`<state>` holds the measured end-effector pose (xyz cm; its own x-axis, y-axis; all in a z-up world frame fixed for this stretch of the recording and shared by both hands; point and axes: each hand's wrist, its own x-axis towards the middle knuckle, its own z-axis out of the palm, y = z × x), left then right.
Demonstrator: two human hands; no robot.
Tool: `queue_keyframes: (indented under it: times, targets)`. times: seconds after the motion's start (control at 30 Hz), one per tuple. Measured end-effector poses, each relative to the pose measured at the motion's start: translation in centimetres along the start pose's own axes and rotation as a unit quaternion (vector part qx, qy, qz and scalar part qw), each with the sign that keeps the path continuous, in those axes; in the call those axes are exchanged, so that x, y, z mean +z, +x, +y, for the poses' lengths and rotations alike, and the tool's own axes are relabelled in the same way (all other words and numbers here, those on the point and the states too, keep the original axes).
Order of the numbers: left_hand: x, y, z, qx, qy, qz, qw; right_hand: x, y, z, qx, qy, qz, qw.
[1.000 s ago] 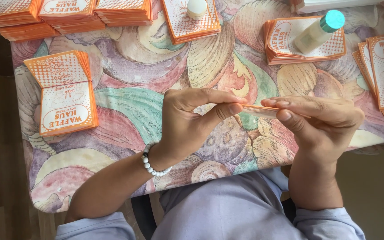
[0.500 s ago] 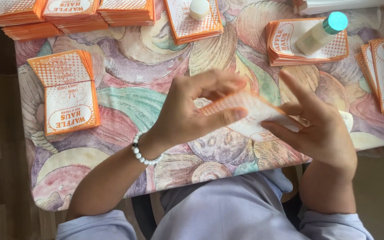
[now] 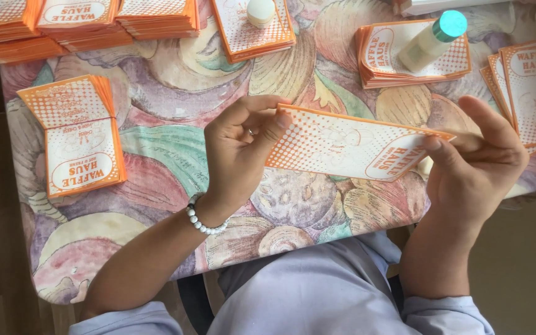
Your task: Applying glue to paper templates and folding them to create paper bags.
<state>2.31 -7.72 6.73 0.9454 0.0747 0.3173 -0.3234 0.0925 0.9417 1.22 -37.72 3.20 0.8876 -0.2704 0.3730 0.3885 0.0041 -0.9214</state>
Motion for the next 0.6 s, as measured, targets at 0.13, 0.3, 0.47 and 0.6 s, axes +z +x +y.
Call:
queue_keyframes:
  times: [0.13,0.3,0.47,0.6]
  targets:
    - [0.1,0.0,-0.2,-0.001,-0.014,-0.003,1.0,0.5,0.1,-0.1,-0.007,-0.027,0.016,0.999]
    - [0.0,0.1,0.1,-0.016,-0.021,-0.029,0.999,1.0,0.1,-0.6,-0.023,-0.039,0.006,0.999]
    - [0.1,0.1,-0.1,-0.015,-0.002,-0.013,1.0,0.9,0.3,-0.9,-0.058,-0.044,-0.034,0.997]
    - [0.1,0.1,-0.1,-0.011,-0.004,-0.015,1.0,0.9,0.4,-0.7,-0.067,-0.05,-0.035,0.996]
